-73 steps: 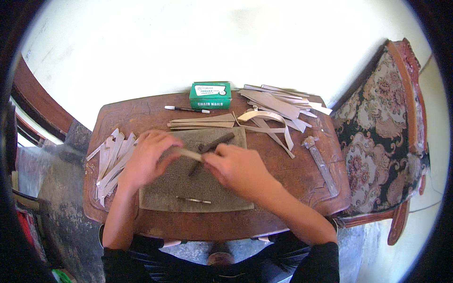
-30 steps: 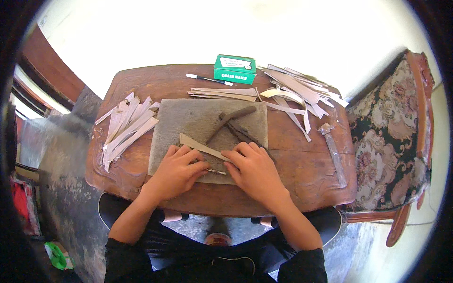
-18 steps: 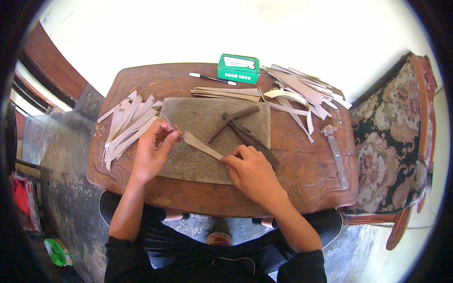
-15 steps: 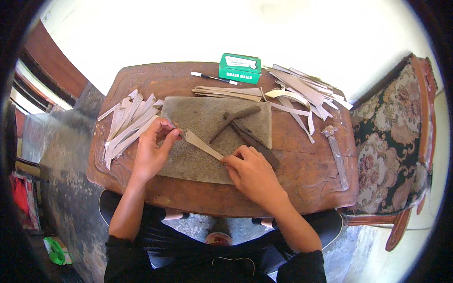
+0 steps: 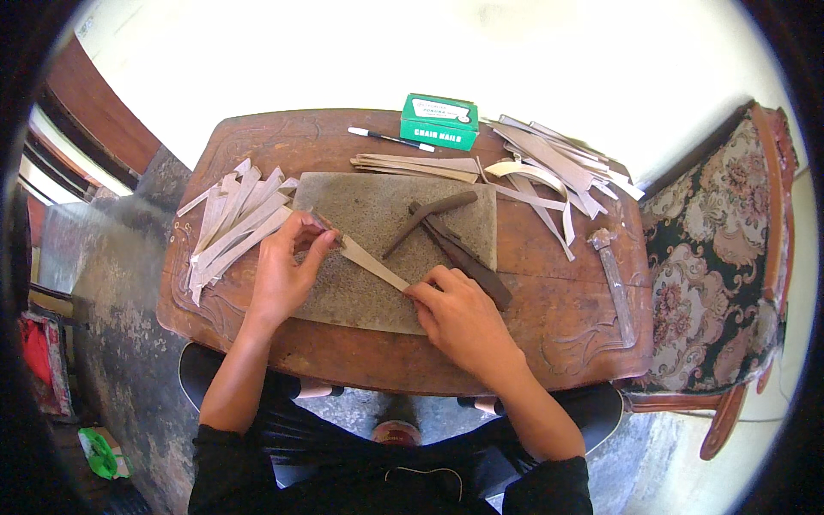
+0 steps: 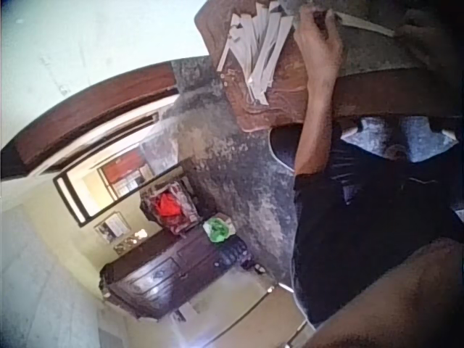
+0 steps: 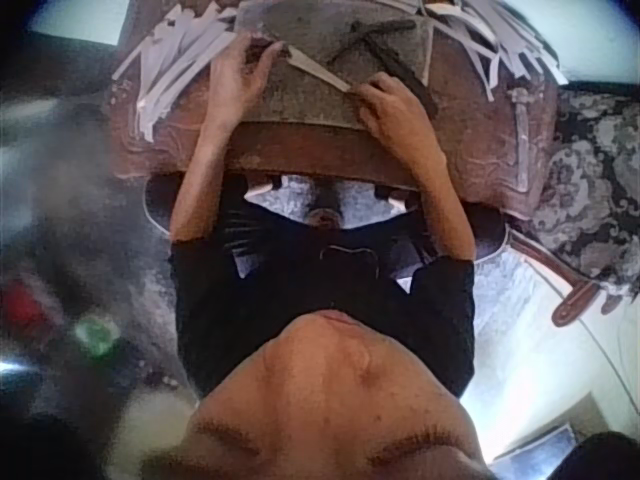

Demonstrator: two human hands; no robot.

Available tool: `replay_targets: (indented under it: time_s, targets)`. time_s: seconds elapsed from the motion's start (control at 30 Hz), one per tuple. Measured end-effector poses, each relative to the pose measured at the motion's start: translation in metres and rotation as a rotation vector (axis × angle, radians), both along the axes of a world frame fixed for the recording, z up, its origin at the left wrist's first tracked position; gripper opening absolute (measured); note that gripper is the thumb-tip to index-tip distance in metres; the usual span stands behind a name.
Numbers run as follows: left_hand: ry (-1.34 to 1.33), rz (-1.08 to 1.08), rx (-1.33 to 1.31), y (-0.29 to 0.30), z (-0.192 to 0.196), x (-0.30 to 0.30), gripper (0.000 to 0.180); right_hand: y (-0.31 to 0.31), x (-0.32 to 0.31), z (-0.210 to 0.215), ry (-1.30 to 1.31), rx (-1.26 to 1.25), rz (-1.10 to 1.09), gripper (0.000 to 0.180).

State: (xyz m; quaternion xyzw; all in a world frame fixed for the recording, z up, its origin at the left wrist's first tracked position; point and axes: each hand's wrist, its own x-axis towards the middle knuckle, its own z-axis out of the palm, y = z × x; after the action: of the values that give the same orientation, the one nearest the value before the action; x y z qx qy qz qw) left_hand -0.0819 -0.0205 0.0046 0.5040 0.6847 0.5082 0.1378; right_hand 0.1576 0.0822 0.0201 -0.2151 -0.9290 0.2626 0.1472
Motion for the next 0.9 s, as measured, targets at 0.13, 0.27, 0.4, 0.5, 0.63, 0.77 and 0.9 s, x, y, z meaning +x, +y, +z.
replay_targets:
  time_s: [0.13, 0.27, 0.4, 0.5, 0.63, 0.77, 0.9]
  targets:
    - [0.027, -0.004, -0.018, 0.0012, -0.0015, 0.0006, 0.013, -0.0005, -0.0003, 0.0002, -0.002, 0.009, 0.000, 0.019]
    - [0.057, 0.000, -0.050, 0.0012, -0.0015, 0.0009, 0.014, -0.0007, 0.0000, -0.0005, -0.011, 0.007, -0.003, 0.019]
    - [0.076, -0.003, -0.026, 0.0022, -0.0011, 0.0022, 0.013, 0.0000, -0.0001, -0.0016, -0.003, 0.009, 0.003, 0.019]
    - [0.075, 0.002, -0.035, 0.0023, 0.0016, 0.0032, 0.013, 0.0001, 0.0004, -0.0014, -0.006, 0.009, 0.000, 0.018]
    - [0.067, 0.010, -0.049, 0.0018, -0.0004, 0.0010, 0.013, -0.0005, -0.0004, -0.0014, -0.008, 0.005, -0.003, 0.018]
    - [0.072, 0.013, -0.043, 0.0026, -0.0017, 0.0000, 0.013, -0.0004, -0.0003, -0.0002, -0.005, 0.005, -0.003, 0.017]
    - [0.123, -0.009, -0.025, 0.0036, -0.0001, 0.0020, 0.014, 0.0000, 0.0003, -0.0007, -0.004, 0.002, -0.009, 0.017]
